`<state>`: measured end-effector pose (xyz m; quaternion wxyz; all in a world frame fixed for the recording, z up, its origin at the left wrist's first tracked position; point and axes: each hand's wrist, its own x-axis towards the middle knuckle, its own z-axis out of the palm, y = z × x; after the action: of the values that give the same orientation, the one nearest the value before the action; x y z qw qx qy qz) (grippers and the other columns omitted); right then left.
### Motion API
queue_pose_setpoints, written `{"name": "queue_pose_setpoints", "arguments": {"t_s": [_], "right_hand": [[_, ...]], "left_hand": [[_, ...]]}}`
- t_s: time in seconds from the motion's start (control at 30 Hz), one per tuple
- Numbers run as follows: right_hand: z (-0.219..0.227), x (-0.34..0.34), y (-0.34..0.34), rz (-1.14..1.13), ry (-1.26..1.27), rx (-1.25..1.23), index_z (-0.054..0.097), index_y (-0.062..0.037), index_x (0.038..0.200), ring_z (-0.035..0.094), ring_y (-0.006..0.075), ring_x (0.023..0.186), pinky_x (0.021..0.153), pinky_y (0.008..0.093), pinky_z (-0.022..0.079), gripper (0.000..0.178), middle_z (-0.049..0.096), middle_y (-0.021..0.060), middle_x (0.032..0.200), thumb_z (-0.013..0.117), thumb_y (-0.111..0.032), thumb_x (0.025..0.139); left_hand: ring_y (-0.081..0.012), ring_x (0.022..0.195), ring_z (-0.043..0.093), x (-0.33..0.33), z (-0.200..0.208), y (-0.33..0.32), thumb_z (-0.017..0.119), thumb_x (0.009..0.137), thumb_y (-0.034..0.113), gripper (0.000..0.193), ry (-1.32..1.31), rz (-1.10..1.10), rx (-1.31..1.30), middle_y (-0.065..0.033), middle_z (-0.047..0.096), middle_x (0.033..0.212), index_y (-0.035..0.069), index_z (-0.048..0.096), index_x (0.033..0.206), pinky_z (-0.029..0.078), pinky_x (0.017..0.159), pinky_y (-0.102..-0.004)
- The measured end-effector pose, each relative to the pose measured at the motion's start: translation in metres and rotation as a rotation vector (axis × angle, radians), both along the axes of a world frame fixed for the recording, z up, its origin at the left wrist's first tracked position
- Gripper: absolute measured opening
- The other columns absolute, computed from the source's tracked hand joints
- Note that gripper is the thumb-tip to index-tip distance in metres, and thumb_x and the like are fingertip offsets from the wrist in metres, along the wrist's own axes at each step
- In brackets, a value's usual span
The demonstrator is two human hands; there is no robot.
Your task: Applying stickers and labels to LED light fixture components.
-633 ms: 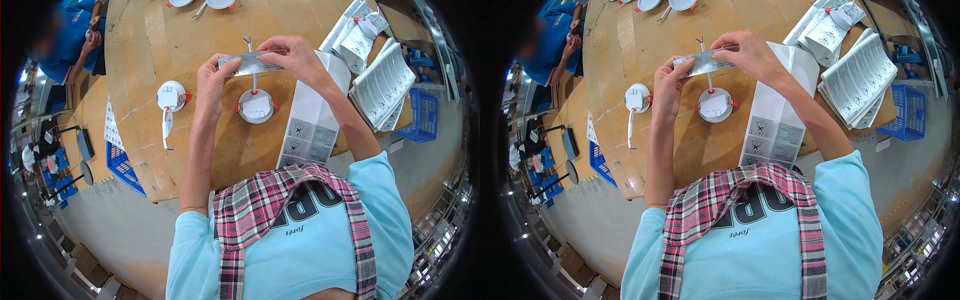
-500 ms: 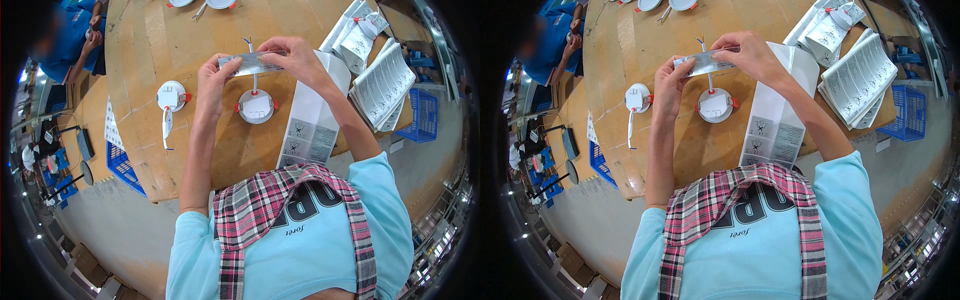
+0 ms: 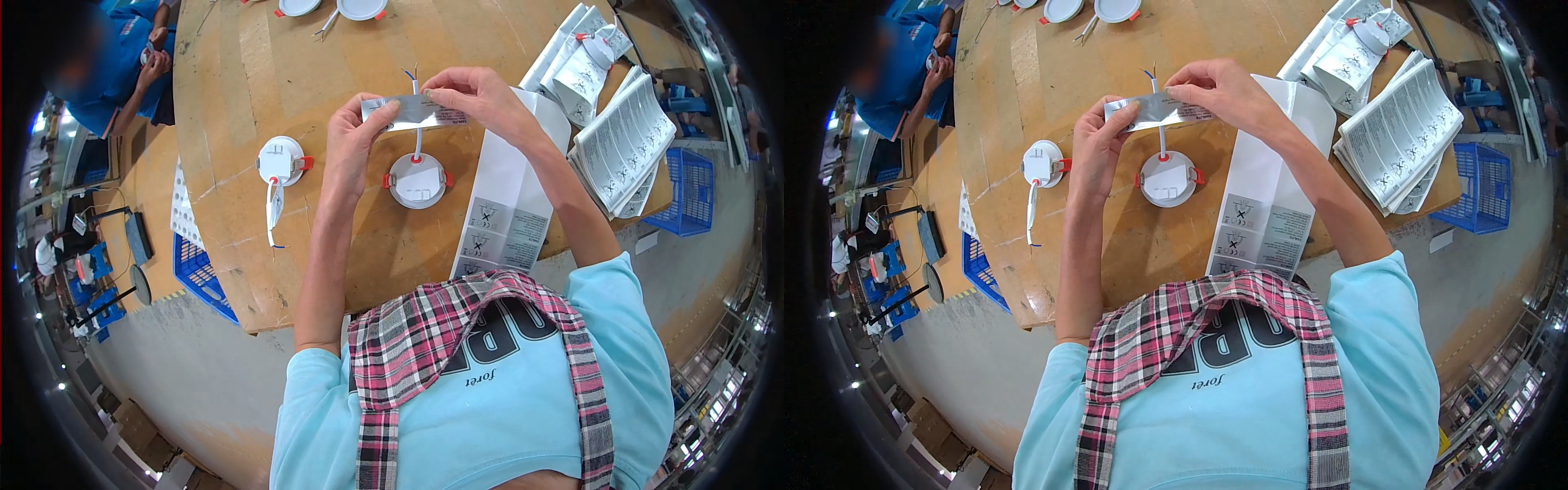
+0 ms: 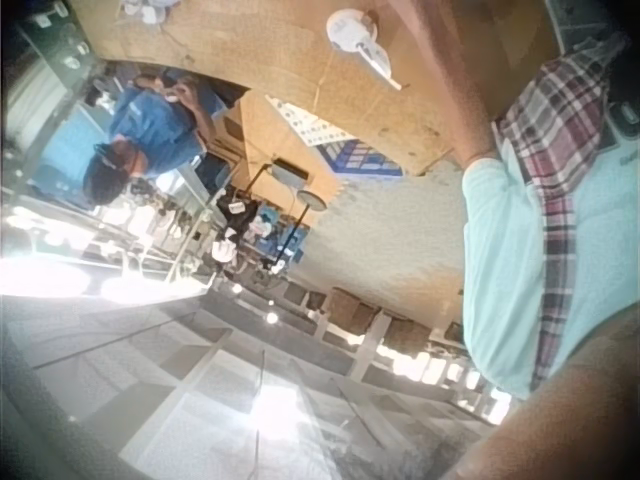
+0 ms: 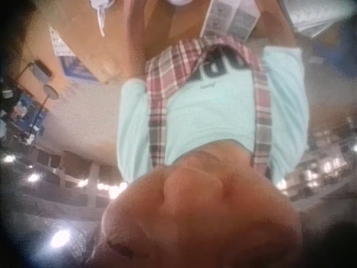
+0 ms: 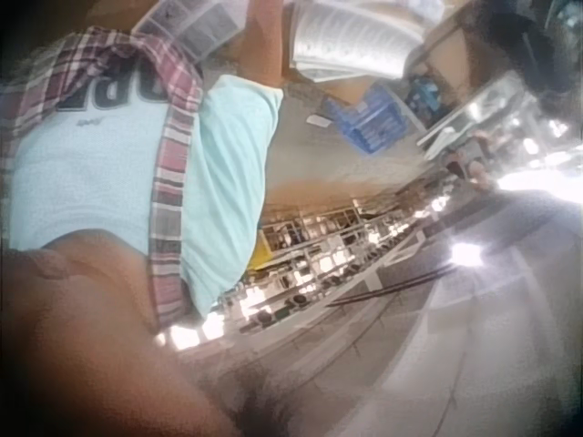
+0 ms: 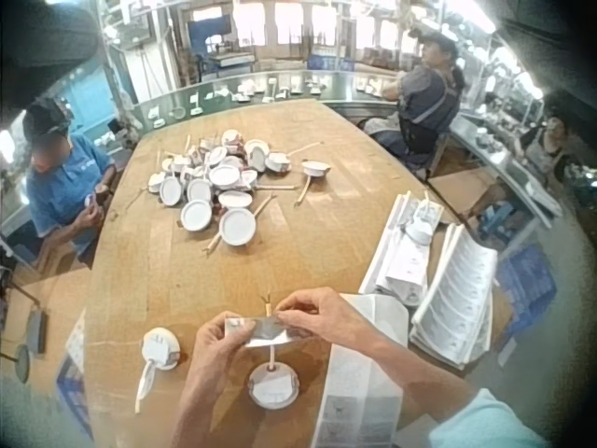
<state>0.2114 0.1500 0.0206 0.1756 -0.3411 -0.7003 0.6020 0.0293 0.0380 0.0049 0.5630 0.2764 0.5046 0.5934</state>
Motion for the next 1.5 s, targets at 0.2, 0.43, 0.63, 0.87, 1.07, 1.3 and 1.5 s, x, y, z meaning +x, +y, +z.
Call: {"name": "queue_pose_setpoints", "arguments": {"t_s": [0.2,0.43,0.63,0.87,1.07,1.3,1.5], "right_hand": [[0.003,0.008,0.002,0.078,-0.004,-0.060,0.064,-0.0007,0.104,0.058,0.0102,0.078,0.071,0.0236,0.046,0.028,0.065,0.0031,0.084,0.058,-0.025,0.090],[0.016,0.014,-0.012,-0.027,-0.096,0.062,0.061,-0.0002,0.109,0.059,0.0171,0.088,0.076,0.0278,0.047,0.038,0.065,0.0104,0.097,0.060,-0.033,0.089],[0.018,0.002,-0.002,0.037,-0.110,0.286,0.064,-0.0012,0.099,0.059,0.0191,0.087,0.073,0.0289,0.048,0.036,0.064,0.0105,0.092,0.065,-0.034,0.083],[0.026,-0.009,-0.006,0.014,-0.182,0.061,0.065,-0.0009,0.080,0.055,0.0110,0.060,0.052,0.0271,0.044,0.029,0.060,0.0051,0.068,0.068,-0.030,0.080],[0.018,-0.005,-0.011,-0.111,-0.131,0.120,0.065,0.0010,0.081,0.054,0.0100,0.062,0.054,0.0256,0.042,0.030,0.060,0.0048,0.068,0.068,-0.029,0.080],[0.016,-0.007,-0.020,-0.138,-0.021,0.186,0.066,0.0026,0.082,0.053,0.0096,0.065,0.058,0.0244,0.042,0.030,0.060,0.0049,0.069,0.069,-0.027,0.081],[0.012,-0.003,-0.020,-0.168,-0.032,0.047,0.066,0.0019,0.082,0.053,0.0088,0.064,0.058,0.0246,0.042,0.028,0.061,0.0043,0.070,0.069,-0.026,0.081]], "left_hand": [[-0.0066,0.080,0.057,0.001,0.000,-0.003,0.064,0.087,0.013,0.010,0.066,0.008,-0.008,-0.0003,0.062,0.084,0.004,0.059,0.090,0.046,0.079,-0.0236],[-0.0053,0.076,0.054,0.005,0.002,-0.003,0.067,0.085,0.017,0.014,0.077,0.036,0.005,0.0008,0.061,0.080,0.005,0.060,0.088,0.043,0.073,-0.0225],[-0.0044,0.078,0.055,0.005,0.004,-0.001,0.064,0.088,0.016,0.013,0.121,-0.024,0.004,0.0009,0.061,0.083,0.004,0.060,0.091,0.044,0.076,-0.0220],[-0.0131,0.092,0.061,0.014,0.000,-0.006,0.058,0.092,0.021,0.036,0.121,0.104,-0.051,-0.0089,0.064,0.097,-0.004,0.049,0.116,0.047,0.086,-0.0278],[-0.0146,0.090,0.061,0.028,0.002,-0.019,0.067,0.085,0.028,0.052,0.123,0.192,-0.022,-0.0133,0.065,0.096,-0.007,0.048,0.118,0.049,0.077,-0.0272],[-0.0090,0.073,0.060,0.034,-0.001,-0.012,0.071,0.082,0.026,0.028,0.265,-0.021,-0.194,-0.0065,0.068,0.083,0.000,0.067,0.091,0.046,0.066,-0.0219],[-0.0067,0.066,0.057,0.034,-0.004,-0.015,0.070,0.083,0.021,0.021,0.181,-0.032,-0.101,-0.0053,0.068,0.078,0.000,0.069,0.084,0.044,0.062,-0.0212]]}}
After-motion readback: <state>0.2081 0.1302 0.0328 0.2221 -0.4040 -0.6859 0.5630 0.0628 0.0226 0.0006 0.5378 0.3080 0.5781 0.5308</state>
